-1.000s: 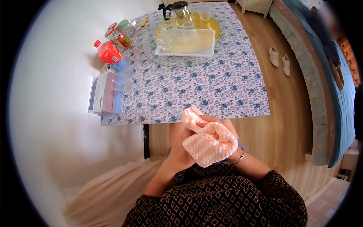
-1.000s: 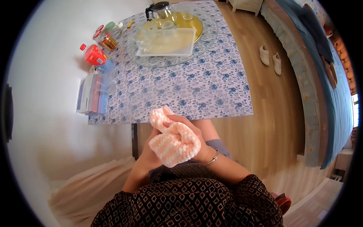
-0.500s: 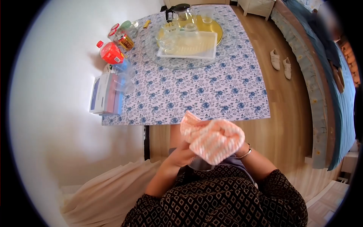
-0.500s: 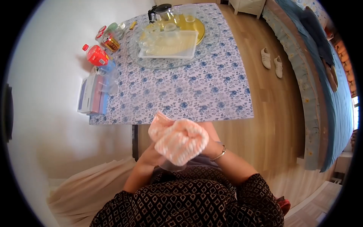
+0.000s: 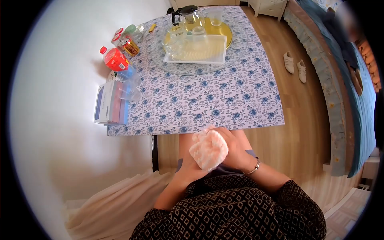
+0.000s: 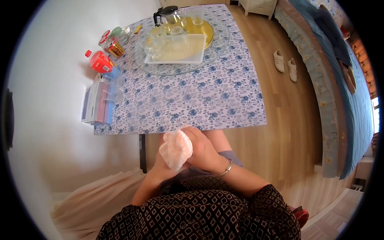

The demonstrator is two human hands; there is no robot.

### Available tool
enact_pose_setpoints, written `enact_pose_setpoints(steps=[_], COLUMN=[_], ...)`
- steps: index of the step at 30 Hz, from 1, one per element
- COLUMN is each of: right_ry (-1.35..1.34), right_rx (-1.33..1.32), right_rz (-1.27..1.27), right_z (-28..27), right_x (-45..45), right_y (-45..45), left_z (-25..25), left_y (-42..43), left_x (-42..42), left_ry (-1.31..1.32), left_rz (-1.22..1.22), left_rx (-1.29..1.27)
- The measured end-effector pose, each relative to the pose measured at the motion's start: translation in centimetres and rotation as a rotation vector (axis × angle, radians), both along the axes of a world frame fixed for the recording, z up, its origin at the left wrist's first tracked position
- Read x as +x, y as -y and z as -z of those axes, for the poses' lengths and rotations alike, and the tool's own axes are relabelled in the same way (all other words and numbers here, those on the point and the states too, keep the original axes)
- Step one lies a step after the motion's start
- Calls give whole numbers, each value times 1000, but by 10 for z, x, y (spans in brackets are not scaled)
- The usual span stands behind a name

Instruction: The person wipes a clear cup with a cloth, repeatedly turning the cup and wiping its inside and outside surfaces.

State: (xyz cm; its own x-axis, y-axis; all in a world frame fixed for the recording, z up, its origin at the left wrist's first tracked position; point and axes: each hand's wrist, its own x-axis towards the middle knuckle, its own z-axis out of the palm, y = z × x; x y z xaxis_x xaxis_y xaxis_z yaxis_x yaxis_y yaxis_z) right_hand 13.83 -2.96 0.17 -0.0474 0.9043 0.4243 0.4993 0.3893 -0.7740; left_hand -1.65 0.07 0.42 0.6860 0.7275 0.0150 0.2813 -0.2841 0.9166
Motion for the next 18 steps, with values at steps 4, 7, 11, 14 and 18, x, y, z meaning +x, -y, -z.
enact_pose_setpoints(steps=[4,7,11,14,18], right_ry=[-469,-189,-566,52,-903], right_rx=[-454,-493,-234,-275,-481], right_rz=[-31,-26,-15,11,-138], right_z=[8,-1,8,11,-2], right_x=[-1,16,0,-9,-26], right_y=[-3,-7,10,-1,13], left_z=[-12,-15,-4,5,-12], left_y=[0,4,3,-2,-10], left_x=[4,0,2,0,2], left_ry=[-134,-135,328,544,619], left_rz=[49,-44,-153,-216,-407], left_rx=[507,353,-66,-423,-788])
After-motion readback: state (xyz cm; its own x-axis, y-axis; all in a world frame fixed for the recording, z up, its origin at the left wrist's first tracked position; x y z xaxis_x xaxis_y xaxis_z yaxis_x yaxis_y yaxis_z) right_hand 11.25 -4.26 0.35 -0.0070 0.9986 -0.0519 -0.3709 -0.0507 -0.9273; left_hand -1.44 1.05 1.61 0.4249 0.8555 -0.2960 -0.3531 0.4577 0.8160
